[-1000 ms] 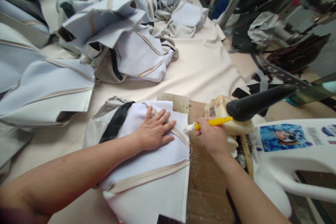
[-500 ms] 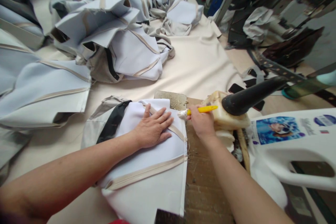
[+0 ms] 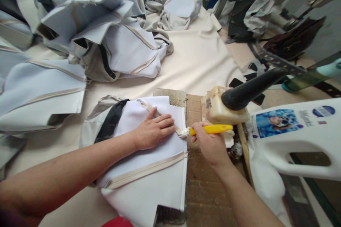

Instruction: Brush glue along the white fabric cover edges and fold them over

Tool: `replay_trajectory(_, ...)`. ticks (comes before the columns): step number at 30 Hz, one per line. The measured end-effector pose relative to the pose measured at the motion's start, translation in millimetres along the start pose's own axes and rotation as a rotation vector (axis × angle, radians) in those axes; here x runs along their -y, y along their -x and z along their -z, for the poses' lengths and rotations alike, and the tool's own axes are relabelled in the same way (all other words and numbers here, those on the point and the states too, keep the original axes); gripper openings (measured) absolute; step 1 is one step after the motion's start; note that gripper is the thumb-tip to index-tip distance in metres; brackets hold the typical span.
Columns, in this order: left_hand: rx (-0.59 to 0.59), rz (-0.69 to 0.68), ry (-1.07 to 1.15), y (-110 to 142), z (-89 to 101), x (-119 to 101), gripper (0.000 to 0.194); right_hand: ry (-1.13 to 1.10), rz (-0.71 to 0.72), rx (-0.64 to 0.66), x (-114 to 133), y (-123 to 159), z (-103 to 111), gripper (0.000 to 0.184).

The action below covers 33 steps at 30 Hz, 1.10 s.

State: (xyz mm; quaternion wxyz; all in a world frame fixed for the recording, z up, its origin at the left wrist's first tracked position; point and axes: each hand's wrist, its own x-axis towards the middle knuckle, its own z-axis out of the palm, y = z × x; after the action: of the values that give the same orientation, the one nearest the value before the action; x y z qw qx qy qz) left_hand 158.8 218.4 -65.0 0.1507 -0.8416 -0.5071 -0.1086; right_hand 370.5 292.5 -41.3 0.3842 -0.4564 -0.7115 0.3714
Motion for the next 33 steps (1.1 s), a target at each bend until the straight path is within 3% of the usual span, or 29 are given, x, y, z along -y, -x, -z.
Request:
replay_trajectory(2, 0.023, 0.011, 0.013, -2, 2.1, -1, 0.03, 0.023, -0.009, 0.023, -1, 0, -1, 0.029)
replay_trajectory(6, 0.036, 0.025, 0.053, -3, 2.2, 0, 0.03, 0.002, -0.015, -0.049, -3, -1, -2, 0.027)
replay_trajectory(10, 0.035, 0.036, 0.083, -3, 0.7, 0, 0.031, -0.044, -0.038, 0.053, -3, -1, -3, 0.024)
replay_trajectory(14, 0.039, 0.039, 0.087, -3, 1.6, 0, 0.031, -0.039, -0.048, -0.075, -1, -6, -7, 0.022)
replay_trajectory(17, 0.049, 0.044, 0.082, -4, 2.9, 0, 0.031, -0.087, -0.021, -0.041, -2, -9, -11, 0.025)
replay_trajectory(19, 0.047, 0.043, 0.081, -4, 3.0, 0, 0.031, -0.058, -0.079, 0.004, -3, -7, -9, 0.024)
replay_trajectory(22, 0.032, 0.033, 0.085, -3, 1.4, 1, 0.031, -0.028, -0.134, -0.052, -6, 2, -3, 0.021)
replay_trajectory(24, 0.024, 0.027, 0.085, -3, -0.1, 2, 0.031, -0.053, -0.085, -0.089, -6, 11, 1, 0.021)
replay_trajectory(29, 0.022, 0.031, 0.076, -3, -1.1, 2, 0.032, 0.045, -0.113, 0.051, -11, 24, 8, 0.026)
replay_trajectory(33, 0.037, 0.039, 0.071, -3, 0.3, 0, 0.032, 0.016, -0.059, -0.103, -10, 19, 6, 0.026)
